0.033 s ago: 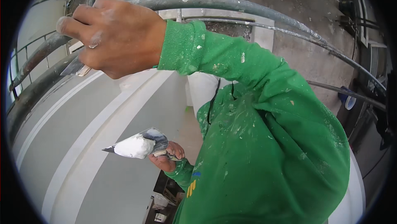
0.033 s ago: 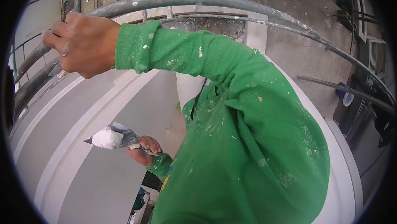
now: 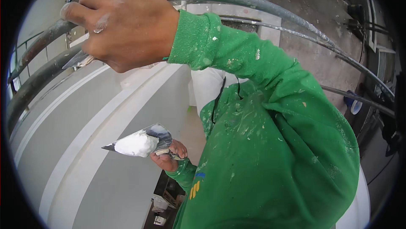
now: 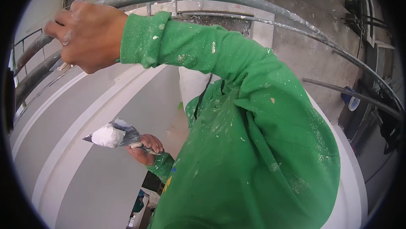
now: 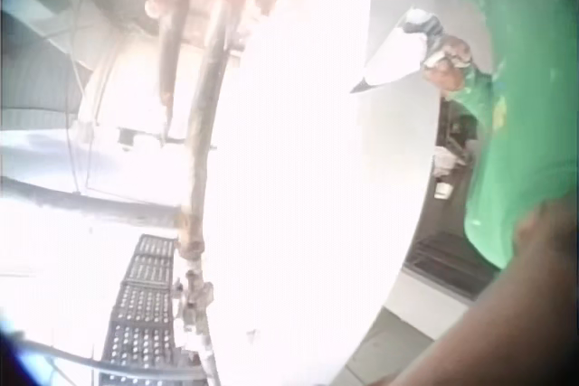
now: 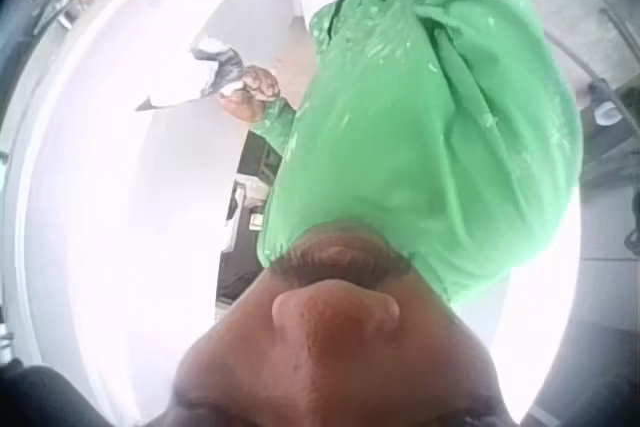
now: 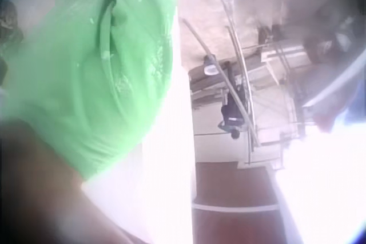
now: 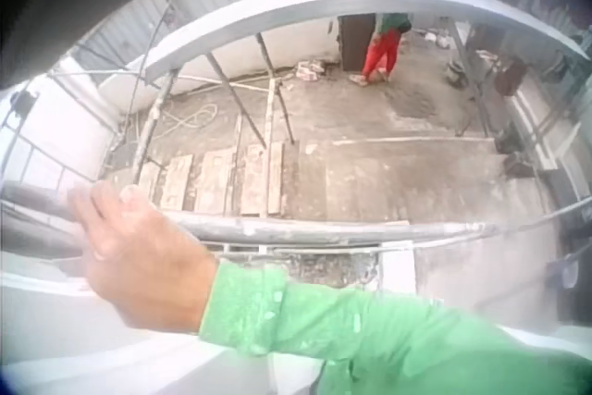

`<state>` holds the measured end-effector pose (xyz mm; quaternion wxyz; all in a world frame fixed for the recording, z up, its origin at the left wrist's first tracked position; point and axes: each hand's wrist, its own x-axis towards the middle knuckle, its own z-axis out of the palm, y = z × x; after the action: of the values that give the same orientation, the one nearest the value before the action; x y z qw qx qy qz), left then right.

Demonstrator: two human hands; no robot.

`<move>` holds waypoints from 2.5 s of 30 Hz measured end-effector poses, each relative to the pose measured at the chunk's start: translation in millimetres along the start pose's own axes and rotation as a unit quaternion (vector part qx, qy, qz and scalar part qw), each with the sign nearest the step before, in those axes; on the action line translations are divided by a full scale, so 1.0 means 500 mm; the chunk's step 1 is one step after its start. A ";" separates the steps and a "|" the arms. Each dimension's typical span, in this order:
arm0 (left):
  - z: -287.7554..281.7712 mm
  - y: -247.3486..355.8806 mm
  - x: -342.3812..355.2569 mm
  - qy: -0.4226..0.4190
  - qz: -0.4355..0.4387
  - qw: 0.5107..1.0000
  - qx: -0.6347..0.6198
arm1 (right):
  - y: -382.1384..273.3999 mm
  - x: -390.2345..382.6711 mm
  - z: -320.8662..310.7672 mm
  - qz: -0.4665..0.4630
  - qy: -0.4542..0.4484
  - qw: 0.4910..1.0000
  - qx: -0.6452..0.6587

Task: The person mixes a white paste on a board using a trowel and a smaller scraper. They briefly walk to a bathroom to fill a small container with water from a tap and return to the mixing area. Finally, they apply the mixed paste to a white wall using the trowel and scraper.

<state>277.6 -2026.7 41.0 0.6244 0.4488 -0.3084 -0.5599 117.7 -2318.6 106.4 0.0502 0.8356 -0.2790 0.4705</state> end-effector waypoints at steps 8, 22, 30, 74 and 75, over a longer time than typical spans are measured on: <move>-0.040 -0.017 -0.018 0.036 -0.031 0.999 -0.018 | -0.019 0.011 -0.002 -0.044 -0.018 0.999 -0.001; -0.049 -0.045 -0.005 -0.073 -0.081 0.994 -0.027 | -0.027 0.012 -0.046 -0.061 -0.093 0.994 0.005; -0.111 -0.077 0.034 -0.134 -0.037 0.989 0.054 | 0.010 -0.031 -0.083 -0.052 -0.054 0.996 -0.048; 0.135 0.073 0.061 0.065 0.151 0.986 -0.039 | 0.064 0.037 -0.123 0.041 -0.329 0.901 0.280; 0.140 0.074 0.048 0.089 0.147 0.985 -0.028 | 0.064 0.049 -0.113 -0.007 -0.299 0.916 0.267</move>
<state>235.7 -2066.0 100.2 0.7369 0.4291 -0.2988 -0.4285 68.2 -2335.9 151.7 -0.2573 0.9216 -0.1393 0.2552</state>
